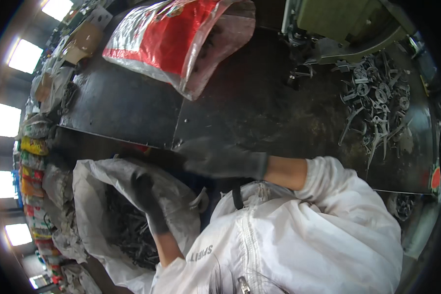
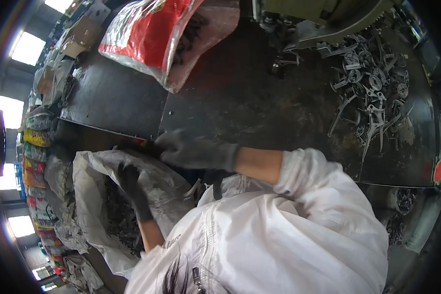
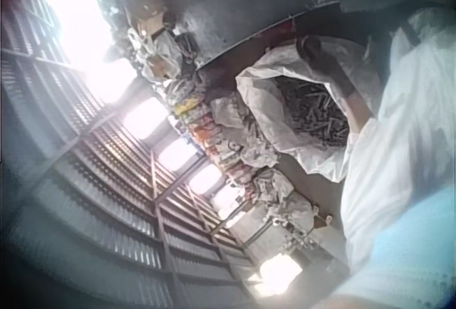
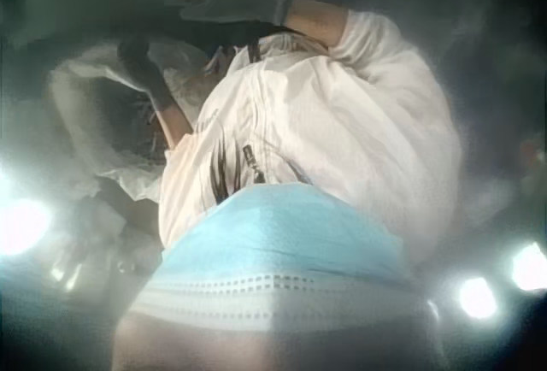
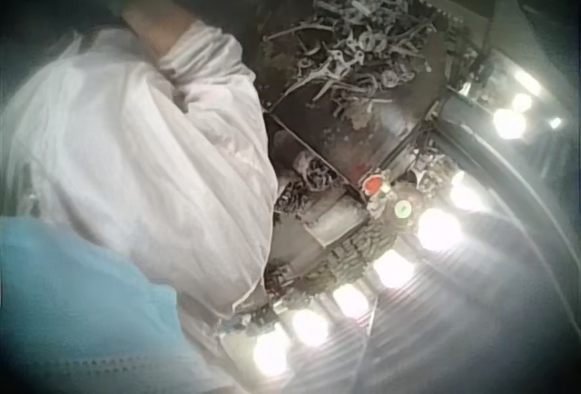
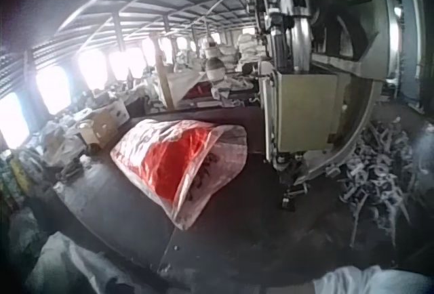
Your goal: The person assembles metal hardware components using a riveting or pressing machine.
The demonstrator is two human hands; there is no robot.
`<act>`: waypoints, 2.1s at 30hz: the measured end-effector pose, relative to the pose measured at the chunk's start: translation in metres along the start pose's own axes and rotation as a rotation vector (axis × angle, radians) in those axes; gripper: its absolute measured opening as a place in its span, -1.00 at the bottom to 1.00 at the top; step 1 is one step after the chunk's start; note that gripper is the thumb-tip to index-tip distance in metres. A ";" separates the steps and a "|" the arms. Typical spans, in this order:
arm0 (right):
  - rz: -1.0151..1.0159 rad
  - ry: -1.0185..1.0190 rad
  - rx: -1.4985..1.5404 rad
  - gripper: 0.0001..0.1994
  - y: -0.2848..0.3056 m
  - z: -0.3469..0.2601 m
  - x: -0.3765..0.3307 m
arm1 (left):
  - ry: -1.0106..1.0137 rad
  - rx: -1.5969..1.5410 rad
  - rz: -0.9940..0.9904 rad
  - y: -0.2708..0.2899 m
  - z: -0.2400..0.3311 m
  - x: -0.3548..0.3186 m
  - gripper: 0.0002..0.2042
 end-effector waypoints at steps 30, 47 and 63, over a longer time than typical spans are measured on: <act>0.737 -1.467 -1.341 0.03 0.322 0.043 -0.358 | -0.808 0.630 -0.785 -0.556 0.135 0.147 -0.65; 0.768 -0.510 -0.878 -0.48 0.316 0.016 -0.271 | 0.273 0.055 -1.122 -0.520 0.121 0.042 -0.53; 1.023 -0.354 0.359 -0.74 0.297 0.067 -0.170 | -0.256 0.084 -1.367 -0.566 0.105 0.060 -0.59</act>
Point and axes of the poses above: each hand's wrist, its own x-axis towards the middle knuckle, its own y-axis out of the back of the hand, z = x × y, the point moved 6 cm from there along x, towards the middle knuckle, and after that the axes turned 4 degrees about -z, right-handed, at the moved point
